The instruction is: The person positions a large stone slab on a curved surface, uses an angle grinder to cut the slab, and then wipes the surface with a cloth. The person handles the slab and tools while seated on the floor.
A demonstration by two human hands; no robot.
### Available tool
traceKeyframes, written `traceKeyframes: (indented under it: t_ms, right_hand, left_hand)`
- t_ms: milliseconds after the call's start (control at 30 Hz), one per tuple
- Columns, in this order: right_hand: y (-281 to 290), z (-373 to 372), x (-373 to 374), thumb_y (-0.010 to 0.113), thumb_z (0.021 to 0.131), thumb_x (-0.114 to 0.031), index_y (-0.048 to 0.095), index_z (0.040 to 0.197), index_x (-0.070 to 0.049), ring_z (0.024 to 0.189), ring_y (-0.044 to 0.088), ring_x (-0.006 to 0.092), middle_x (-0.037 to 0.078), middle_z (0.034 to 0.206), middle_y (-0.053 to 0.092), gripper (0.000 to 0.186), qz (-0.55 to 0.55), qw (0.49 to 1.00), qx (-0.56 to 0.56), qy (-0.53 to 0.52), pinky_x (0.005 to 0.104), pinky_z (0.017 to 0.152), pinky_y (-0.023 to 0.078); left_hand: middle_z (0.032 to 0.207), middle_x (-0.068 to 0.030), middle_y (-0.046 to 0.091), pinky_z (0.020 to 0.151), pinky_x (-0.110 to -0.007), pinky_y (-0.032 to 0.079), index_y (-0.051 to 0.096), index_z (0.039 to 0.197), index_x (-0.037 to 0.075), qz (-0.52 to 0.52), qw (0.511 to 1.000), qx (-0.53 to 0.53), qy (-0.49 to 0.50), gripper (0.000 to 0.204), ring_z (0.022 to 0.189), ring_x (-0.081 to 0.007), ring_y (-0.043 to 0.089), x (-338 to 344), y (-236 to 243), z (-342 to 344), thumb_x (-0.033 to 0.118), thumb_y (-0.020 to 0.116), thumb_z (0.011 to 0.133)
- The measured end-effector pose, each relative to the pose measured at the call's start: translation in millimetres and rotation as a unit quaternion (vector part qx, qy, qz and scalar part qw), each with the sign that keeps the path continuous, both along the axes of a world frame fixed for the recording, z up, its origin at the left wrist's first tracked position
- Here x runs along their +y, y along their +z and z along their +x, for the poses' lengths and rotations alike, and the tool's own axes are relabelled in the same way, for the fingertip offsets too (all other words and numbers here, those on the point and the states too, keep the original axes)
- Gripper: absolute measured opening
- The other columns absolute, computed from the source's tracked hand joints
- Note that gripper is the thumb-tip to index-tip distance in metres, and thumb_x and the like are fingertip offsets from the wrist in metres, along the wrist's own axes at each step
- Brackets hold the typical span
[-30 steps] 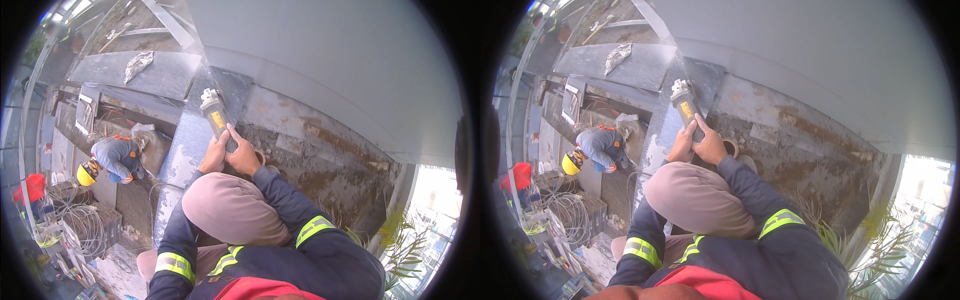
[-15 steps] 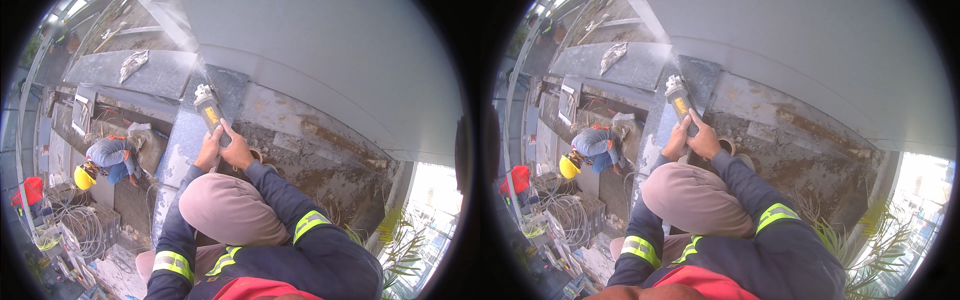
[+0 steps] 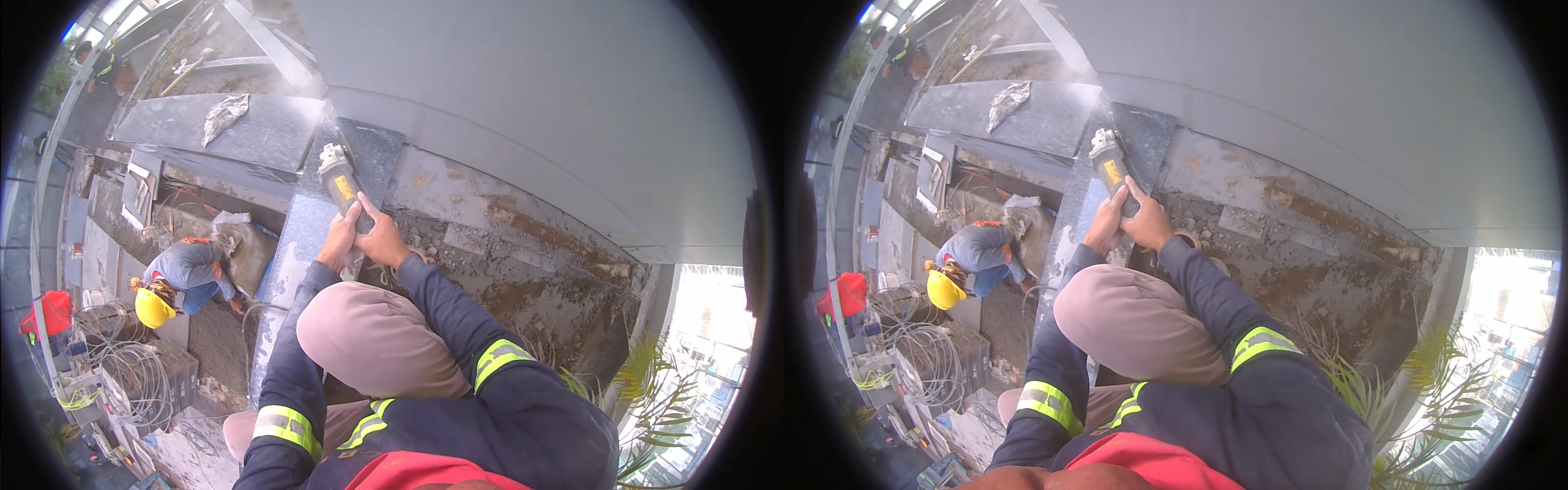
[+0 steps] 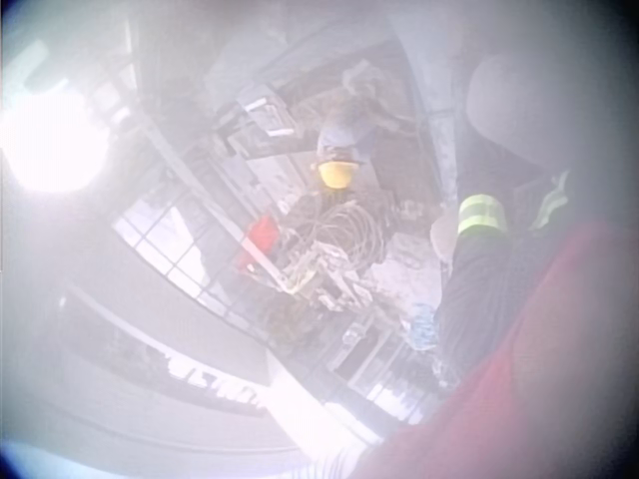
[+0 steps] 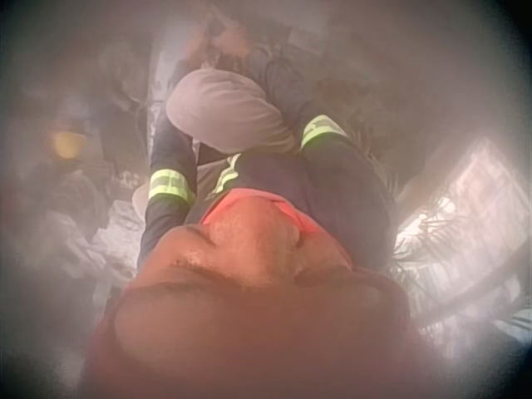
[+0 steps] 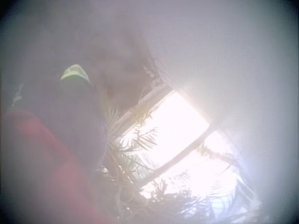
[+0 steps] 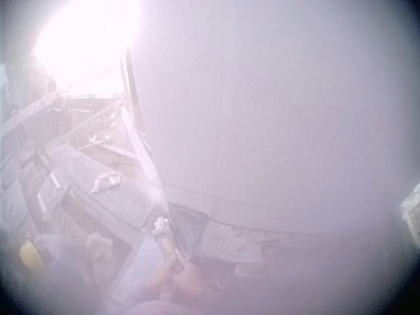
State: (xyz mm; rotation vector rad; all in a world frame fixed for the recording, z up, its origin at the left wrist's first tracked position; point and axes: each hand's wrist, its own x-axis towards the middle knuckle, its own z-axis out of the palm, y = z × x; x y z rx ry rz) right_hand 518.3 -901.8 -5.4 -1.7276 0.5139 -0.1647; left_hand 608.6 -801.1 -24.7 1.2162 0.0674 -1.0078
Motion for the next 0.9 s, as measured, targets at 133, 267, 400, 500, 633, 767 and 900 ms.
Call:
traceKeyframes:
  t_ms: [133,267,400,500,633,767,900]
  right_hand:
    - [8.3,-6.0,3.2,0.079,0.080,-0.026,0.037,0.159,-0.010,0.108,0.072,0.0339,0.028,0.121,0.070,0.091,-0.001,1.000,0.011,0.006,0.0374,0.093,0.055]
    - [9.2,-21.0,10.3,0.079,0.082,-0.023,0.034,0.160,-0.009,0.112,0.071,0.0329,0.028,0.125,0.069,0.091,-0.044,0.999,-0.010,0.000,0.0363,0.095,0.054]
    - [28.0,-34.8,11.6,0.078,0.084,-0.022,0.034,0.160,-0.008,0.112,0.071,0.0326,0.027,0.125,0.069,0.090,0.016,1.000,0.003,0.009,0.0358,0.095,0.054]
    - [22.9,-40.9,14.5,0.078,0.084,-0.023,0.035,0.160,-0.008,0.104,0.073,0.0317,0.027,0.123,0.069,0.089,0.006,1.000,-0.019,0.004,0.0359,0.091,0.055]
    - [13.8,-40.5,14.4,0.078,0.084,-0.023,0.035,0.160,-0.009,0.092,0.075,0.0310,0.027,0.118,0.071,0.089,0.017,1.000,-0.021,0.006,0.0367,0.086,0.056]
    - [18.7,-35.8,13.7,0.078,0.084,-0.025,0.035,0.160,-0.011,0.087,0.074,0.0309,0.027,0.114,0.072,0.089,0.009,1.000,0.000,0.003,0.0378,0.084,0.056]
    - [21.5,-30.7,12.0,0.079,0.084,-0.026,0.035,0.161,-0.011,0.085,0.074,0.0298,0.027,0.114,0.072,0.090,0.017,1.000,0.010,0.002,0.0376,0.083,0.056]
  left_hand:
    - [0.113,-0.0119,0.067,0.086,-0.039,0.056,0.053,0.133,-0.001,0.005,1.000,0.028,0.006,0.039,0.098,-0.0222,0.068,2.6,11.5,-9.3,0.029,0.052,0.109]
    - [0.116,-0.0115,0.066,0.090,-0.038,0.054,0.053,0.134,-0.001,0.007,1.000,0.023,0.010,0.038,0.102,-0.0218,0.066,7.4,20.0,-24.5,0.028,0.051,0.109]
    - [0.117,-0.0097,0.064,0.091,-0.036,0.052,0.053,0.134,-0.001,-0.002,1.000,0.017,0.020,0.037,0.104,-0.0196,0.064,9.8,28.1,-39.5,0.026,0.051,0.109]
    - [0.115,-0.0085,0.064,0.089,-0.035,0.052,0.054,0.133,-0.001,0.000,1.000,0.007,0.018,0.036,0.101,-0.0181,0.064,12.5,24.2,-43.7,0.026,0.052,0.109]
    - [0.114,-0.0080,0.065,0.088,-0.035,0.052,0.055,0.131,0.000,-0.002,1.000,0.015,0.015,0.035,0.099,-0.0171,0.064,13.9,23.1,-44.2,0.026,0.053,0.109]
    - [0.113,-0.0081,0.065,0.086,-0.035,0.053,0.055,0.131,0.000,0.009,1.000,0.014,0.026,0.035,0.098,-0.0174,0.065,10.8,21.8,-40.7,0.027,0.053,0.109]
    - [0.112,-0.0088,0.066,0.085,-0.036,0.054,0.055,0.132,0.000,0.010,1.000,0.021,0.019,0.037,0.098,-0.0187,0.066,9.3,20.5,-35.2,0.028,0.053,0.109]
